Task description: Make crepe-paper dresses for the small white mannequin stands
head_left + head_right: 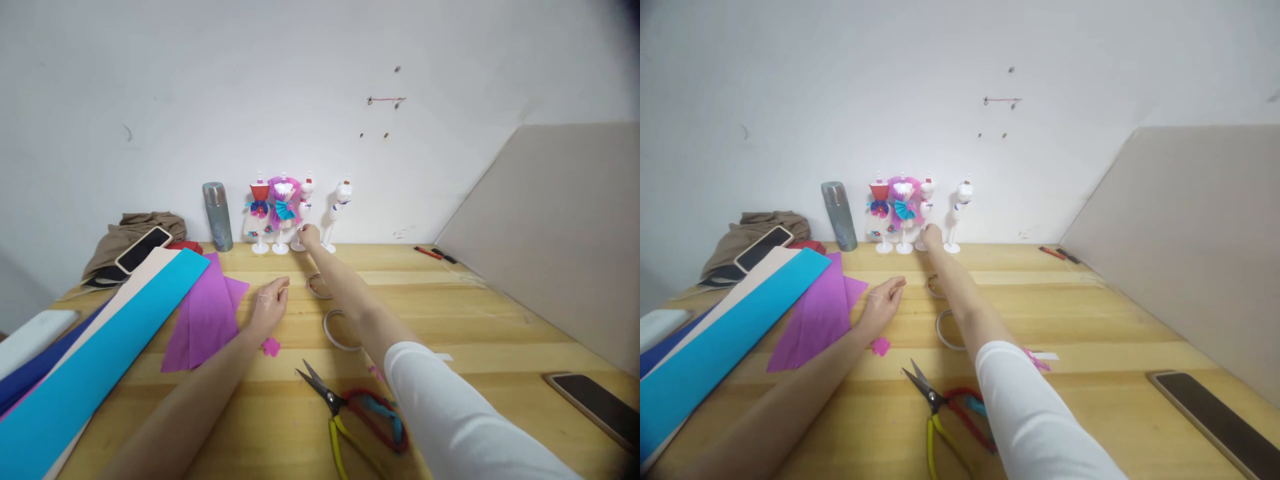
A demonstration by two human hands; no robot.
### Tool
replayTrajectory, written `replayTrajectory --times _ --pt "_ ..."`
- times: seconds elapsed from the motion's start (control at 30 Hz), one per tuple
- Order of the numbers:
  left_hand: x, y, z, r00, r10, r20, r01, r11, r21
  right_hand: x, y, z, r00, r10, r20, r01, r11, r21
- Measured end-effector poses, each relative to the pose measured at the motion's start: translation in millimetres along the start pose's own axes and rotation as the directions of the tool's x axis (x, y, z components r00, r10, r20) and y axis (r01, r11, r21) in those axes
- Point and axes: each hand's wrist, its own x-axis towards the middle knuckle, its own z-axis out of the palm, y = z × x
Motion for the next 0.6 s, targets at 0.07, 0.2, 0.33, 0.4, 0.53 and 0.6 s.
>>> replayTrajectory --times 0.07,0.2,0.33,0.4,0.53,0.6 --pt "0.3 -1.9 0.7 1.000 0.001 0.001 -0.001 1.000 -0.014 -3.5 -3.1 -9.7 1.000 -0.003 -0.017 0.004 1.000 0.015" --pt "1.6 -2.4 0.6 1.000 -0.002 -0.001 0.002 0.999 -0.041 -20.1 -18.0 -34.4 1.000 -0.028 -0.004 0.028 0.998 0.062" --pt "0.2 3.8 -2.9 1.000 -0.010 -0.017 0.009 0.998 -0.058 -63.8 -32.1 -60.3 0.990 -0.101 0.096 0.088 0.988 0.126" --pt "-1.7 8.7 -6.2 1.000 -0.023 -0.017 0.022 0.998 -0.063 -96.4 -33.5 -73.3 0.975 -0.137 0.175 0.110 0.981 0.159" --pt "-0.9 20.0 -16.9 0.996 -0.089 -0.025 0.087 0.992 -0.087 -165.0 -24.5 -98.7 0.886 -0.159 0.436 0.066 0.973 0.221" --pt "4.5 27.0 -25.0 0.991 -0.131 -0.042 0.125 0.985 -0.115 -193.0 -16.3 -108.1 0.810 -0.149 0.567 0.011 0.971 0.239"
